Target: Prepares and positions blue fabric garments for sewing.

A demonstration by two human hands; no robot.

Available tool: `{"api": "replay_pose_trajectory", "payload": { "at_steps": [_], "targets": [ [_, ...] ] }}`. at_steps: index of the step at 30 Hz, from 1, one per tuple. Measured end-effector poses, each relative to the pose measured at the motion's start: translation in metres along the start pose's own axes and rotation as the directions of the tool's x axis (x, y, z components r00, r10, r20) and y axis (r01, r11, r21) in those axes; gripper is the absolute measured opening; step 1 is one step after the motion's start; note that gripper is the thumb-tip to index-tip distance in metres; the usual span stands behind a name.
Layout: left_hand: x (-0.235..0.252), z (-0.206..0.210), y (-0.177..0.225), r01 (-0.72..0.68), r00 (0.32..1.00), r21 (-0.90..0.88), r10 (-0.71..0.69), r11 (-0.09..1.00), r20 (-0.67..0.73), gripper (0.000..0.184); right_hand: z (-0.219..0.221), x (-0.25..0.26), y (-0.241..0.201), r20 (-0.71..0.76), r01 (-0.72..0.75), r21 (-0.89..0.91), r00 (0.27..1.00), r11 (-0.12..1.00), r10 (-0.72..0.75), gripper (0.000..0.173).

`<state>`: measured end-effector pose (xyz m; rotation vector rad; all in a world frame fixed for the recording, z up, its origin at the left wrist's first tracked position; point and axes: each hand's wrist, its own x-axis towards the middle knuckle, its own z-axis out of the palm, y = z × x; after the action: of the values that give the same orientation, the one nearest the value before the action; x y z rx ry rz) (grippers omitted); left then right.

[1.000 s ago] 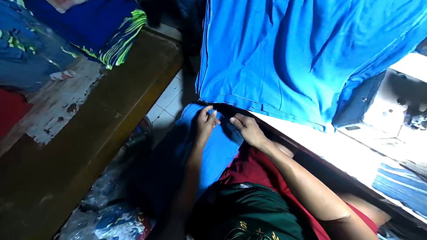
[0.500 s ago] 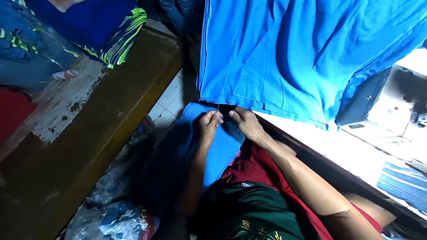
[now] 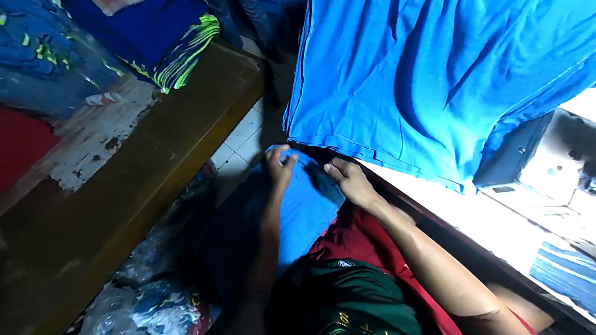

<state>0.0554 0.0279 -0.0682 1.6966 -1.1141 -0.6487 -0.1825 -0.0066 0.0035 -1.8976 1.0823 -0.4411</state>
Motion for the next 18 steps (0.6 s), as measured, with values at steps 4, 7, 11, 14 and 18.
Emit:
{"api": "replay_pose_trajectory", "payload": {
  "at_steps": [4, 7, 11, 14, 18],
  "targets": [
    [0.066, -0.007, 0.021, -0.012, 0.990, -0.147, -0.009, 0.989, -0.138, 0.055, -0.011, -0.014, -0.004, 0.004, 0.050, 0.072, 0.999, 0.996, -0.050, 0.032],
    [0.108, 0.004, 0.051, -0.058, 0.997, -0.198, 0.067, 0.978, 0.040, 0.067, -0.017, -0.020, -0.012, -0.031, 0.127, 0.139, 0.992, 0.982, -0.124, 0.027],
    [0.125, 0.014, 0.090, -0.195, 0.965, -0.043, 0.200, 0.980, 0.171, 0.073, -0.041, -0.027, -0.018, -0.126, 0.199, 0.114, 0.975, 0.973, -0.184, 0.016],
    [0.099, 0.011, 0.138, -0.275, 0.955, 0.186, 0.244, 0.943, 0.170, 0.068, -0.070, -0.029, -0.017, -0.230, 0.214, 0.171, 0.958, 0.962, -0.172, 0.023],
    [0.061, 0.018, 0.172, -0.418, 0.883, 0.229, 0.333, 0.879, 0.330, 0.062, -0.092, -0.009, -0.011, -0.395, 0.258, 0.310, 0.910, 0.915, -0.123, 0.027]
  ]
}}
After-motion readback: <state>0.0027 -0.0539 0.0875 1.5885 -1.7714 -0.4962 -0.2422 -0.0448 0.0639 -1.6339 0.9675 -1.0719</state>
